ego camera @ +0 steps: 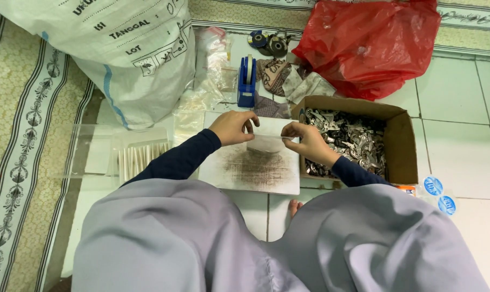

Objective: The person sits on the floor and sorts small metal parts from a cardboard box onto a white board. They place the parts into small plastic bags, seal them with a tape dispenser, and set the sealed bags aside. The person repeats this process with different metal parts throughout the clip.

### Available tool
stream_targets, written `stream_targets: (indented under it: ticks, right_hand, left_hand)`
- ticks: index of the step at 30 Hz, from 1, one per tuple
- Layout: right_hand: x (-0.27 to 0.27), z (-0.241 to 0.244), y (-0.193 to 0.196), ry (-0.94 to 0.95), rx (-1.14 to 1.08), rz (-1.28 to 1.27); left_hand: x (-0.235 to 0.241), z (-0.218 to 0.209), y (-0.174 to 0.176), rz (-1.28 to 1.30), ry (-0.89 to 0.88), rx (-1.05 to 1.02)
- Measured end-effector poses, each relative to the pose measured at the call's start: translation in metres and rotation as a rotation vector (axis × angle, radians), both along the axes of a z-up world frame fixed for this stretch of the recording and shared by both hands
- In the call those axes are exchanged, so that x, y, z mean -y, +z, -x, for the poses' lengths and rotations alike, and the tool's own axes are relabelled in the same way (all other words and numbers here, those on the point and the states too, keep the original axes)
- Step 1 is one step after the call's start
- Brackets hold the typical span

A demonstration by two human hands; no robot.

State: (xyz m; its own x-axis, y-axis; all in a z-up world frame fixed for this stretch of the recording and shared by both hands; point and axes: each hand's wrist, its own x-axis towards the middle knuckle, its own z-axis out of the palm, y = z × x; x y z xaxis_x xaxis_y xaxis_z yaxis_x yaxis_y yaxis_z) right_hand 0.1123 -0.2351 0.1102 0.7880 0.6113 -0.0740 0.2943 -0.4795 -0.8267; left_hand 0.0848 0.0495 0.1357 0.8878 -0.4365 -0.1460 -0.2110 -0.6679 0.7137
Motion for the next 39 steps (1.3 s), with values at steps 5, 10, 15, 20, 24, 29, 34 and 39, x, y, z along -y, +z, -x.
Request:
stream_targets:
  ticks: [5,10,15,20,24,29,34,39]
  right_hand:
    - [-0.008,-0.001,-0.006,0.026,0.068,0.014]
    - [-0.005,0.0,-0.01,0.204,0.34,0.233]
    - [-0.003,0.001,-0.013,0.287,0.382,0.162]
    - [0.002,-0.009,-0.024,0.209,0.278,0.08]
    - [0.005,-0.012,-0.041,0.052,0.242,0.073]
    - [0.004,-0.017,-0.052,0.087,0.318,0.106]
    - [-0.003,-0.005,-0.037,0.233,0.445,0.259]
    - [-0.005,-0.009,-0.046,0.249,0.346,0.223]
  left_hand:
    - [0.007,-0.004,-0.036,-0.056,-0.013,0.142]
    - [0.009,-0.012,-0.077,0.001,-0.085,0.129]
    - [0.01,-0.008,-0.096,0.001,-0.118,0.119]
    - [0.008,-0.002,-0.076,0.081,-0.063,0.071]
    - [0.005,-0.002,-0.083,0.156,0.06,0.057]
    - [0.007,-0.004,-0.085,0.137,0.061,0.087]
    - [0.011,-0.007,-0.109,0.04,-0.034,0.114]
    - [0.01,-0.009,-0.118,-0.044,-0.066,0.161]
